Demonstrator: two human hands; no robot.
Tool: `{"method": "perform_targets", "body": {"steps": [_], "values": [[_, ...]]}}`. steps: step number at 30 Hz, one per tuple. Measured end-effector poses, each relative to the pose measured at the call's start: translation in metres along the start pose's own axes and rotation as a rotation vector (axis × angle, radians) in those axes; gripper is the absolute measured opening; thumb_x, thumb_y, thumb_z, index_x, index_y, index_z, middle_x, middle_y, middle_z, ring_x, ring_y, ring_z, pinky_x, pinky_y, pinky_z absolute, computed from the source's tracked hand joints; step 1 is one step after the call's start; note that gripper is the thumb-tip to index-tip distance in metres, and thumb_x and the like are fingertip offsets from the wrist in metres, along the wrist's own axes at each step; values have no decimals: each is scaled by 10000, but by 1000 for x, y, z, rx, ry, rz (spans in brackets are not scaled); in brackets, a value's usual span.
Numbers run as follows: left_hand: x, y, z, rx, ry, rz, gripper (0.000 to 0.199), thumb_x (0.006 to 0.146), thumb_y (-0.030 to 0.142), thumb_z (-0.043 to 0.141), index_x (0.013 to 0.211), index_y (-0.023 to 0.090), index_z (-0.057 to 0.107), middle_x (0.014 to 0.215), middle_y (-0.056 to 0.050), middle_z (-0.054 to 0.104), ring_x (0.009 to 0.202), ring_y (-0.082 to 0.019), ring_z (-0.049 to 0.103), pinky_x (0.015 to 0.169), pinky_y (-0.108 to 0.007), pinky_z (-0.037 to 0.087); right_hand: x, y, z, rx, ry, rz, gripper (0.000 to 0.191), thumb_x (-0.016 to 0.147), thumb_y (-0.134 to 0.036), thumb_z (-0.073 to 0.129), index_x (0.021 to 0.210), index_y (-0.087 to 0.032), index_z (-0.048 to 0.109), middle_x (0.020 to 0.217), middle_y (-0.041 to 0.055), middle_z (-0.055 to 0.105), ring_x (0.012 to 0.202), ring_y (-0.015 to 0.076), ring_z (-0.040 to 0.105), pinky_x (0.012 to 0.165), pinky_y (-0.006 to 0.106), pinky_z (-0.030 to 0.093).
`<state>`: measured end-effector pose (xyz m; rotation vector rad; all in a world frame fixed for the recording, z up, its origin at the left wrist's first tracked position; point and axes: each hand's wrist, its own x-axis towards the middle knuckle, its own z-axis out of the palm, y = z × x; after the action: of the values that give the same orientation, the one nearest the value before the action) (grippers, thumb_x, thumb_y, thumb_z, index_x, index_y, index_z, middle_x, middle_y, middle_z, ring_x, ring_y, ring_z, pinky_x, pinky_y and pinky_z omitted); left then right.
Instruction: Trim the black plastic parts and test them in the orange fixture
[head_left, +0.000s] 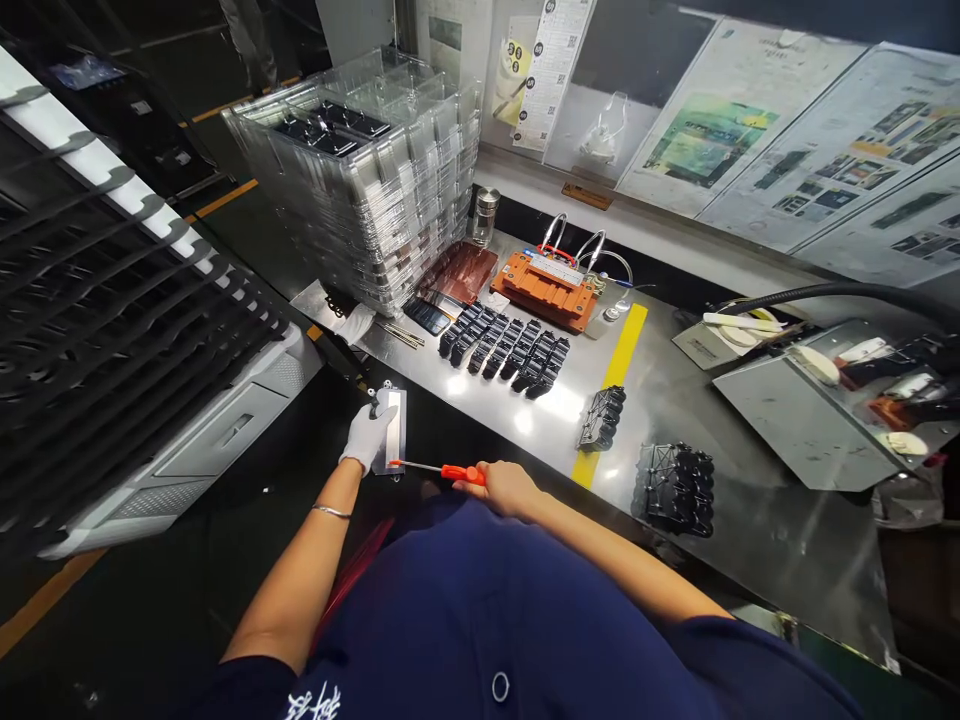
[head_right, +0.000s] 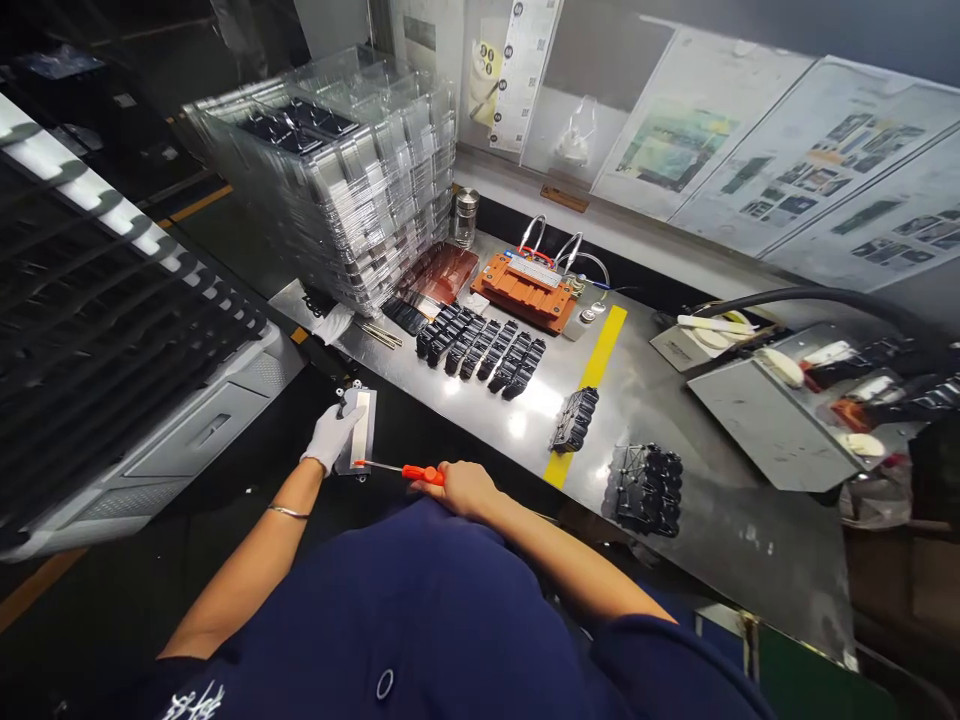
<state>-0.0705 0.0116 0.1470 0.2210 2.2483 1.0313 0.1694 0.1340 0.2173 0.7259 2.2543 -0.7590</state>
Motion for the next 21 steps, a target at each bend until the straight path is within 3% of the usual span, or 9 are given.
{"method": "perform_targets", "body": {"steps": [4,8,12,17,21], "values": [[-6,-3,4,-10,-36,27,457,786,435,628,1119,122,625,1103,-120,666,1026,-249,605,909,-323,436,2,4,2,28,11,-4,738,828,-810,282,974,-174,627,888,105,664,858,244,648,688,270,408],[-18,-6,5,-46,-162,107,553,793,557,580,1119,113,634,1096,-125,669,1032,-259,600,928,-340,427,7,11,-2,66,120,98,718,853,-787,255,999,-178,607,899,100,666,880,255,647,702,281,413],[-27,-14,4,-14,-189,112,591,772,592,602,1139,130,631,1166,-126,652,1097,-270,581,968,-343,400,10,15,-7,83,148,135,697,870,-764,262,1008,-171,602,914,97,668,896,251,647,714,280,417],[-33,-24,4,-32,-238,110,582,771,565,623,1173,145,623,1192,-110,650,1119,-258,582,975,-324,406,8,18,-6,97,143,139,696,868,-764,275,1010,-169,607,934,100,670,904,258,647,721,283,419],[-36,-28,4,60,-299,155,555,727,436,689,1187,140,600,1182,-116,650,1098,-259,597,958,-324,424,6,26,-2,117,132,133,696,871,-758,284,1003,-160,614,936,104,672,912,266,647,718,283,416]]}}
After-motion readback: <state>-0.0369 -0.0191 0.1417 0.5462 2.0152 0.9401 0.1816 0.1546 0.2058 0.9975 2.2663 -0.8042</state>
